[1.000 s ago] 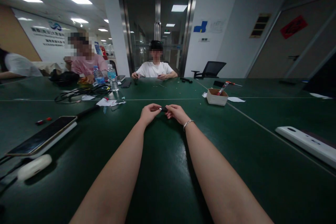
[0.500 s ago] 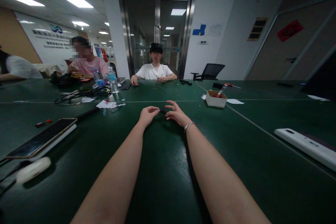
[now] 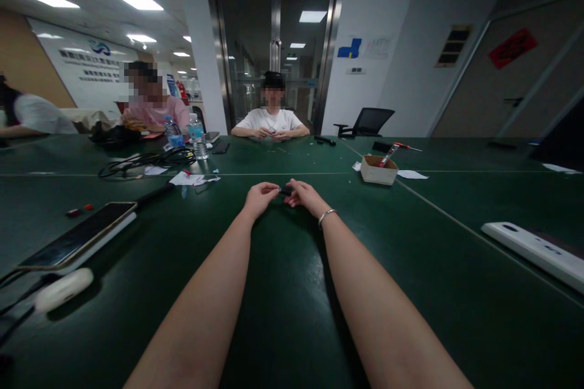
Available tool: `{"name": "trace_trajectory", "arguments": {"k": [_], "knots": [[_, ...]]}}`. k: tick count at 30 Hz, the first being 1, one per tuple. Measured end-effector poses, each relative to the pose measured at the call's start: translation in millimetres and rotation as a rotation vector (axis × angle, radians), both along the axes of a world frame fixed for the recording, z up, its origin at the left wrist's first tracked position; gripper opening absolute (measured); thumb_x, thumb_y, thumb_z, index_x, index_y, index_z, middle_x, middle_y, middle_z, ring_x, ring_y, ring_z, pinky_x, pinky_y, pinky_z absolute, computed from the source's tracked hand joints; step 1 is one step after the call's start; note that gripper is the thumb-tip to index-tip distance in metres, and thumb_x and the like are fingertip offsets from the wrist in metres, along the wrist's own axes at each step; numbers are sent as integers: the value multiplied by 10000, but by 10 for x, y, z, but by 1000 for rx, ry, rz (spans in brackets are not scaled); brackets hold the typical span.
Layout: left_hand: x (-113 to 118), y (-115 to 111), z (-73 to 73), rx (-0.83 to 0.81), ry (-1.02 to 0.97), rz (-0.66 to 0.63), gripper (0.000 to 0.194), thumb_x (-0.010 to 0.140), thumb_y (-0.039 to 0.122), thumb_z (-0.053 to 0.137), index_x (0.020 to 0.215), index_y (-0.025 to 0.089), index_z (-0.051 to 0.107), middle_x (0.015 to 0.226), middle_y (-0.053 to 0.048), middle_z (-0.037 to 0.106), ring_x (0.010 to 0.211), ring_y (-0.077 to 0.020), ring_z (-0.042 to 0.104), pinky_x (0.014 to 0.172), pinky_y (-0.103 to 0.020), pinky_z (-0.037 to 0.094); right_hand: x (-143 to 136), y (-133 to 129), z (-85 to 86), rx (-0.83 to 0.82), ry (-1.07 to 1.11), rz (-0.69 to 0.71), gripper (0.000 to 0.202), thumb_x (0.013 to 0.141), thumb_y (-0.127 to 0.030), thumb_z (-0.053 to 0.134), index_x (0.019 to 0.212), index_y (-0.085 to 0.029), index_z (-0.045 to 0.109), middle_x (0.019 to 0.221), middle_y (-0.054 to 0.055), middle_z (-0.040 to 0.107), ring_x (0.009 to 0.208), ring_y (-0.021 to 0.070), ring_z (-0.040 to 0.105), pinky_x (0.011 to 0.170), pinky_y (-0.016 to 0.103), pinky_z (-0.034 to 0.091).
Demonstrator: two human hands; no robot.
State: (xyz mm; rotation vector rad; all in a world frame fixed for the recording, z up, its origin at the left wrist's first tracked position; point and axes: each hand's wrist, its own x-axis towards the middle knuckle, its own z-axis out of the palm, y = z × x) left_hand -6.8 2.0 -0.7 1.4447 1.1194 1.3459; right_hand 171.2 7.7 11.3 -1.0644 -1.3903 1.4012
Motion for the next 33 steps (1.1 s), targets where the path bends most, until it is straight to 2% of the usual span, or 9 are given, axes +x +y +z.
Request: {"name": "trace_trajectory", "arguments": {"k": [2, 5, 11, 15, 19, 21, 25, 30, 33], "knots": [[4, -6, 7, -3, 3, 6, 206, 663, 212, 734, 853, 140, 701, 803, -64, 707, 757, -164, 649, 783, -338, 512, 4, 0, 5, 32, 22, 8, 277, 849, -233, 630, 1107, -183, 542, 826, 50, 687, 509, 94, 625, 459, 181, 515], [5, -13, 20, -5, 3, 8, 198, 675, 211, 725, 857, 139, 700, 779, -58, 700, 735, -159, 644, 774, -335, 510, 13, -12, 13, 74, 93, -4, 611, 744, -130, 697, 1270, -300, 437, 1048, 29, 658, 614, 101, 679, 516, 197, 551], [0, -11, 28, -4, 12, 6, 204, 675, 235, 732, 854, 143, 698, 775, -57, 697, 735, -161, 640, 763, -332, 509, -5, -1, 5, 3, -13, -1, 229, 898, -276, 569, 1098, -164, 554, 715, 43, 663, 502, 102, 622, 454, 177, 512], [-7, -10, 28, -5, 1, 12, 213, 684, 248, 725, 867, 142, 696, 775, -55, 693, 739, -155, 639, 772, -332, 509, 17, -10, 3, 57, 122, -35, 477, 783, -144, 687, 1201, -269, 493, 950, 12, 658, 642, 95, 680, 605, 214, 577], [1, -14, 29, -2, -8, -6, 203, 679, 236, 723, 853, 135, 691, 755, -51, 688, 721, -150, 636, 761, -327, 510, 21, -21, 15, -23, 54, 10, 264, 909, -328, 555, 1102, -148, 550, 752, 54, 653, 531, 106, 640, 522, 205, 547], [7, -14, 26, -1, -16, -2, 194, 672, 230, 724, 838, 136, 687, 742, -46, 685, 707, -147, 632, 755, -325, 509, 23, -33, 22, 18, 37, 47, 235, 881, -275, 589, 1084, -159, 568, 799, 60, 669, 561, 106, 648, 502, 189, 534], [12, -12, 17, -12, -27, 4, 216, 659, 250, 735, 840, 143, 686, 745, -44, 685, 711, -150, 632, 769, -333, 504, 27, -51, 33, 79, 112, 21, 551, 747, -135, 706, 1231, -284, 487, 1021, 25, 657, 678, 107, 690, 572, 205, 567], [11, 0, 9, -19, -27, -1, 225, 647, 256, 740, 835, 145, 687, 745, -46, 686, 725, -156, 633, 765, -329, 500, 7, -24, 27, -7, 1, 42, 253, 913, -311, 546, 1091, -132, 567, 669, 56, 662, 496, 106, 614, 464, 179, 512], [8, 8, 6, -14, -36, 9, 218, 651, 248, 737, 836, 143, 687, 742, -45, 684, 718, -155, 633, 760, -330, 504, 28, -33, 23, 59, 52, 48, 437, 797, -151, 664, 1204, -219, 521, 898, 43, 685, 587, 98, 652, 518, 184, 537]]}}
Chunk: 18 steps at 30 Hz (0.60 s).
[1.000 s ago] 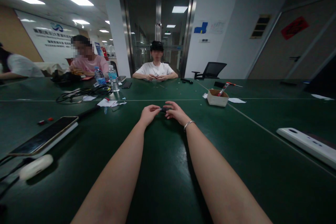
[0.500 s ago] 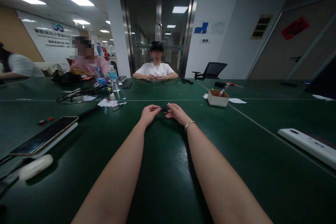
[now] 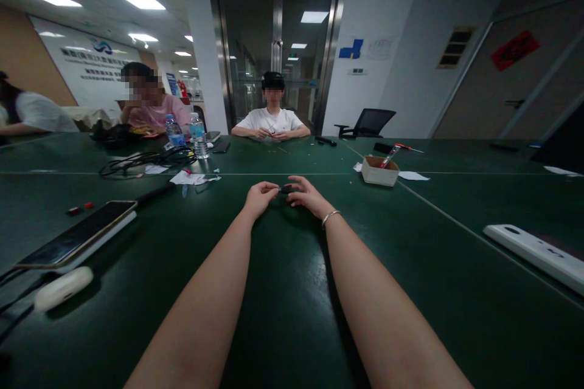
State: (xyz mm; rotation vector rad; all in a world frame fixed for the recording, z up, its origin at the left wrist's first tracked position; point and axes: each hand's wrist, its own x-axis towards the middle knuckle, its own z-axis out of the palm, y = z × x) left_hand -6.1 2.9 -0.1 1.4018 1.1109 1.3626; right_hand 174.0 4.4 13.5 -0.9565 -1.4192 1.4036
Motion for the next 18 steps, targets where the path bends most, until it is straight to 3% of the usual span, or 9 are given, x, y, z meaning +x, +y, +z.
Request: {"name": "trace_trajectory", "arguments": {"k": [2, 6, 9, 12, 15, 16, 18], "knots": [[0, -4, 6, 5, -10, 0, 206, 660, 241, 731, 834, 139, 686, 736, -44, 681, 717, -154, 633, 761, -332, 509, 12, -9, 1, 10, 38, -26, 627, 741, -100, 701, 1288, -278, 453, 990, 26, 663, 638, 97, 671, 567, 196, 555], [9, -33, 34, -2, -12, -12, 193, 666, 228, 725, 830, 134, 686, 734, -42, 679, 721, -152, 632, 773, -339, 513, -12, 10, 3, -50, -40, -10, 339, 932, -327, 527, 1217, -144, 508, 705, 48, 667, 515, 103, 616, 499, 183, 516], [13, -43, 39, -2, -6, -6, 200, 664, 233, 729, 830, 132, 685, 735, -43, 678, 713, -150, 628, 771, -341, 511, -32, 31, -1, -29, -94, 34, 359, 986, -380, 393, 1142, -99, 552, 593, 55, 642, 444, 96, 561, 442, 167, 471], [5, -25, 18, 2, -5, -2, 208, 664, 241, 732, 833, 132, 684, 741, -47, 680, 715, -152, 629, 766, -337, 510, -16, 23, -10, 3, -78, 20, 282, 899, -229, 556, 1171, -154, 544, 761, 45, 673, 481, 75, 587, 446, 154, 474], [-4, 1, -5, 2, -1, -5, 222, 666, 259, 732, 846, 137, 687, 759, -50, 686, 729, -154, 633, 763, -334, 508, 8, 3, -12, 33, -1, -2, 592, 756, -125, 691, 1281, -266, 458, 1024, 33, 648, 605, 78, 655, 511, 168, 527], [-4, 6, -8, 3, -1, -4, 223, 665, 262, 732, 845, 137, 688, 759, -49, 686, 727, -154, 632, 759, -332, 507, 8, 1, -11, 28, 4, -16, 625, 750, -141, 708, 1299, -272, 440, 1026, 34, 646, 615, 82, 661, 527, 174, 537], [2, 3, -3, 7, -4, -3, 214, 665, 258, 728, 834, 134, 687, 741, -44, 681, 714, -152, 627, 748, -330, 503, -2, 5, -8, -8, -26, -39, 485, 824, -240, 672, 1265, -211, 471, 886, 42, 673, 562, 89, 643, 512, 179, 531]]}}
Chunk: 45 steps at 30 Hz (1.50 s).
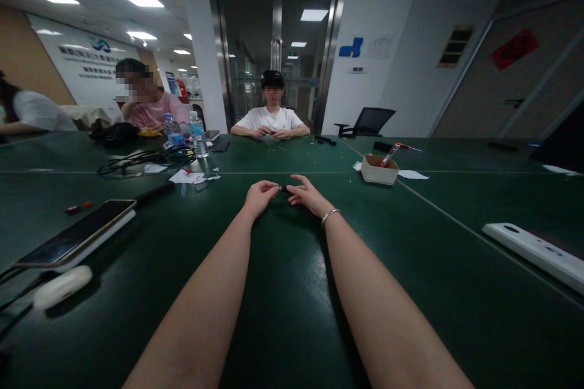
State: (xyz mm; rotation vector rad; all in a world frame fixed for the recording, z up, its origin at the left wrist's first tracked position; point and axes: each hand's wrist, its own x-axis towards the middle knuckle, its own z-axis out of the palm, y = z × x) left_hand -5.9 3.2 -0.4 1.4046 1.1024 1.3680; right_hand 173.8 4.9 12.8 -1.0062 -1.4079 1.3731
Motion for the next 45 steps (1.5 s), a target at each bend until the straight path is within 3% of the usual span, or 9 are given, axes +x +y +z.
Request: {"name": "trace_trajectory", "arguments": {"k": [5, 9, 13, 19, 24, 29, 33, 38, 45], "knots": [[21, -37, 41, -14, -23, 2, 184, 659, 236, 728, 805, 132, 685, 701, -33, 668, 695, -150, 619, 741, -332, 496, -17, 14, 0, -23, -23, 53, 219, 923, -239, 541, 1117, -141, 564, 710, 42, 681, 482, 93, 613, 472, 179, 503], [19, -50, 53, -18, -28, 3, 175, 657, 224, 728, 801, 134, 683, 708, -33, 668, 692, -146, 616, 738, -328, 493, -1, 5, -4, 6, 63, 24, 478, 802, -137, 675, 1238, -214, 495, 851, 10, 681, 535, 84, 649, 525, 183, 539], [20, -48, 48, -18, -18, 9, 178, 660, 232, 726, 801, 131, 683, 711, -36, 669, 685, -144, 616, 732, -327, 492, -12, 12, -2, -41, 14, 33, 270, 951, -334, 506, 1105, -119, 556, 671, 55, 678, 460, 97, 603, 463, 182, 507], [18, -28, 32, -14, -14, 10, 191, 660, 247, 729, 806, 131, 686, 715, -40, 672, 686, -146, 618, 730, -327, 494, -5, 7, -5, 4, 64, 3, 459, 828, -134, 625, 1257, -198, 477, 810, 6, 667, 509, 82, 636, 501, 176, 525], [11, -15, 13, 1, -13, -2, 203, 658, 271, 732, 799, 132, 686, 713, -41, 670, 685, -147, 616, 723, -324, 493, -2, 21, -8, 16, -49, 8, 205, 896, -246, 546, 1055, -121, 584, 666, 18, 629, 399, 57, 526, 358, 145, 398], [6, 9, -10, -4, -7, 3, 216, 656, 284, 732, 809, 136, 691, 735, -48, 678, 689, -148, 618, 715, -322, 492, 7, 37, -29, 46, 27, 3, 422, 791, -137, 638, 1187, -223, 520, 864, 6, 638, 516, 70, 623, 417, 147, 462], [6, 21, -18, -10, -21, 13, 212, 648, 290, 740, 789, 139, 693, 717, -47, 675, 679, -151, 615, 716, -328, 490, 9, 39, -37, 7, -8, -6, 230, 883, -245, 560, 1096, -160, 545, 736, 13, 622, 423, 65, 554, 368, 156, 433], [-5, 23, -18, -17, -14, 12, 214, 656, 287, 735, 809, 141, 695, 755, -53, 685, 701, -149, 620, 724, -319, 492, 22, 21, -32, 46, 105, -24, 516, 783, -134, 672, 1230, -264, 451, 928, -1, 645, 501, 62, 607, 462, 180, 521], [-13, 5, -5, -31, 2, 10, 224, 683, 317, 722, 820, 143, 693, 770, -54, 688, 702, -145, 618, 728, -317, 492, 18, 39, -42, 9, 90, -12, 283, 839, -150, 615, 1108, -198, 539, 822, 4, 656, 451, 59, 588, 444, 177, 517]]}}
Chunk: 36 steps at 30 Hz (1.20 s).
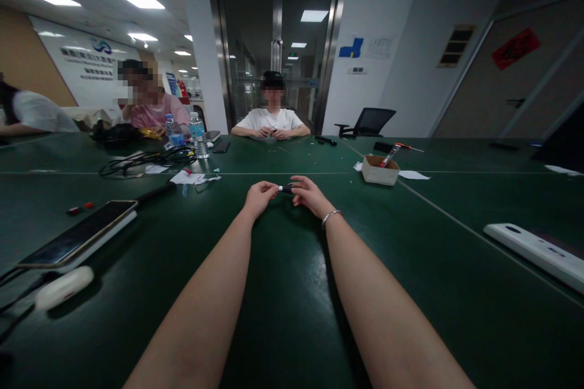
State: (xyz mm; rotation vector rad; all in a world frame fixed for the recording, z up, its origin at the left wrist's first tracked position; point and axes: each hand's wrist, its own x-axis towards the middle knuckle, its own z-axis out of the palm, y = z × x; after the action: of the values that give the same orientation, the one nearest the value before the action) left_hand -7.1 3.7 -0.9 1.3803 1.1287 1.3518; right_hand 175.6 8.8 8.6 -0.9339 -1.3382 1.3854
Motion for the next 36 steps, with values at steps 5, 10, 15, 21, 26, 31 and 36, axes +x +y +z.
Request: {"name": "trace_trajectory", "arguments": {"k": [5, 10, 15, 21, 26, 31, 36], "knots": [[-2, -11, 16, -4, -5, 10, 226, 692, 323, 721, 814, 137, 684, 776, -55, 685, 704, -140, 614, 728, -312, 489, 1, -20, 16, -73, 15, -3, 200, 898, -219, 581, 1091, -173, 556, 787, 31, 671, 490, 83, 627, 485, 193, 546], [-21, 13, -15, -1, 31, -3, 257, 708, 371, 709, 817, 141, 679, 773, -52, 680, 696, -136, 602, 697, -292, 475, 12, -35, 14, -22, 28, 37, 149, 857, -115, 618, 1001, -155, 631, 785, 23, 679, 535, 73, 636, 514, 173, 552], [-15, 51, -53, 9, 148, 24, 346, 769, 492, 619, 726, 150, 642, 678, -33, 643, 606, -125, 558, 608, -266, 434, 24, -50, 23, -16, 55, 46, 172, 836, -61, 609, 978, -154, 640, 781, 9, 671, 550, 72, 644, 519, 168, 552], [38, 73, -70, -39, 107, 18, 400, 814, 531, 540, 748, 147, 628, 707, -49, 640, 636, -132, 579, 617, -261, 459, 19, -42, 16, -26, 69, 23, 166, 821, -61, 631, 960, -150, 648, 772, 17, 680, 583, 84, 666, 552, 172, 562], [18, 21, -25, -6, 37, 10, 232, 716, 298, 685, 906, 172, 648, 902, -58, 650, 777, -143, 601, 656, -256, 491, 11, -42, 22, -64, 77, -12, 154, 826, -41, 618, 937, -141, 653, 735, 27, 689, 602, 94, 681, 571, 166, 568], [-9, -10, 2, 4, 83, -3, 202, 706, 226, 676, 902, 176, 660, 895, -56, 649, 785, -144, 597, 654, -254, 491, 8, -73, 41, -65, 79, -2, 167, 823, -8, 596, 912, -138, 651, 756, 37, 700, 637, 107, 701, 584, 171, 578], [10, 5, -11, -32, 83, -15, 173, 778, 314, 619, 840, 155, 648, 727, -29, 626, 669, -121, 573, 607, -238, 466, 7, -66, 29, -49, 69, 15, 171, 811, -13, 609, 915, -142, 652, 777, 33, 700, 653, 108, 705, 590, 176, 587]]}}
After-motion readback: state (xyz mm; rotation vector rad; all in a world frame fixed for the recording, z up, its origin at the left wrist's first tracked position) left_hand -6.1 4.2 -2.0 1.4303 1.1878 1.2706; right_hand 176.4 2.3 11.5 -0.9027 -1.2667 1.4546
